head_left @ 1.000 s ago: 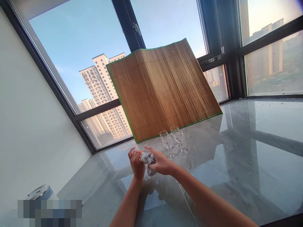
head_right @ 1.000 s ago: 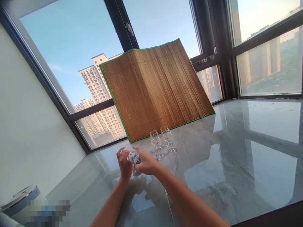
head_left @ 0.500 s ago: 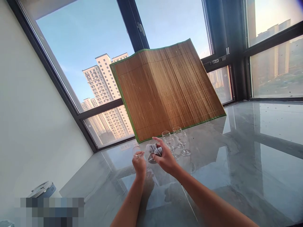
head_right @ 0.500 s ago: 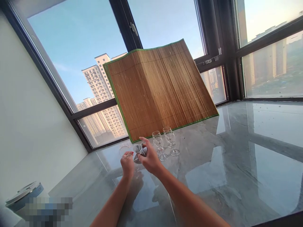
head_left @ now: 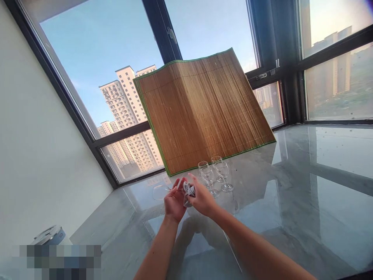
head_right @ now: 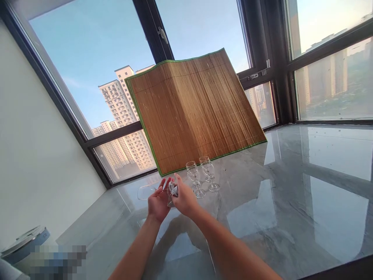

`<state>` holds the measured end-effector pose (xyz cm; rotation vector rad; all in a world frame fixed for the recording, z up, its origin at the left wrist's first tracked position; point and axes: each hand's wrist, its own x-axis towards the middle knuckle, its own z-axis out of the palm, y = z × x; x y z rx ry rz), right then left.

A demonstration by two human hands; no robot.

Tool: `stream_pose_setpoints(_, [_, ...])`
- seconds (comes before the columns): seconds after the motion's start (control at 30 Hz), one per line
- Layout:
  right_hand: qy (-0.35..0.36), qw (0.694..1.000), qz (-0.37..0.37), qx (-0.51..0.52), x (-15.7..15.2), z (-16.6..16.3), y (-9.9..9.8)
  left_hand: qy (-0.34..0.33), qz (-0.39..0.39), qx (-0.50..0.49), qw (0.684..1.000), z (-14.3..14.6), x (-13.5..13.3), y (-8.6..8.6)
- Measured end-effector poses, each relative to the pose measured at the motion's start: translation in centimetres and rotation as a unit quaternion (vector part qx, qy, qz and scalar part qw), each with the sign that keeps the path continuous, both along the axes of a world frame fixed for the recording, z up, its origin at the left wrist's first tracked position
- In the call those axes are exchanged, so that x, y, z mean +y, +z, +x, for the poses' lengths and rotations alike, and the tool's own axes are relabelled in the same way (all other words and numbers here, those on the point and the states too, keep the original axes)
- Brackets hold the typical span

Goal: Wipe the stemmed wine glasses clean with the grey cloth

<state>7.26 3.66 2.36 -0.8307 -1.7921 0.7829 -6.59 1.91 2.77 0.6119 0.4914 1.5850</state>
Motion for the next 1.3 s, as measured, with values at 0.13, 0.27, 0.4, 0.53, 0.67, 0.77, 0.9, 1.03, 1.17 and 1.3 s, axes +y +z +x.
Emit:
stream_pose_setpoints(0.13, [-0.003,1.0,-0.012,0.017,0.5,0.0,-0.3,-0.008,0.012,0.029,0.999,0.5,-0.1,0.1])
stream_pose_setpoints(0.27, [0.006,0.999,0.004,0.034,0.1,0.1,0.0,0.04,0.003,0.061,0.997,0.6,0.2,0.2])
stream_pose_setpoints(0.4, [-0.054,0.993,0.084,0.063,-0.9,0.8,1.7,0.117,-0.02,0.128,0.985,0.7,0.8,-0.5])
stream_pose_setpoints(0.53, [-0.226,0.932,0.237,0.156,0.3,4.0,3.5,0.135,0.044,0.317,0.938,2.0,0.7,-1.6])
stream_pose_setpoints(0.67, [-0.415,0.85,0.25,0.206,4.4,9.4,3.3,0.114,0.095,0.492,0.858,4.1,0.1,-2.4])
stream_pose_setpoints(0.77, [-0.536,0.808,0.124,0.211,7.2,12.5,1.4,0.085,0.117,0.53,0.836,5.1,0.0,-3.2])
stream_pose_setpoints(0.9, [-0.567,0.806,-0.005,0.171,8.6,13.4,-1.3,0.028,0.115,0.574,0.81,5.8,0.3,-4.5])
stream_pose_setpoints(1.03, [-0.554,0.822,-0.042,0.125,9.0,12.8,-2.7,0.04,0.156,0.632,0.758,6.9,0.5,-4.9])
stream_pose_setpoints(1.17, [-0.555,0.823,-0.06,0.105,9.4,12.9,-3.3,0.048,0.218,0.659,0.718,7.8,0.9,-4.6])
stream_pose_setpoints(1.3, [-0.55,0.828,-0.066,0.085,9.5,12.9,-3.4,0.071,0.191,0.662,0.721,7.8,1.3,-4.7])
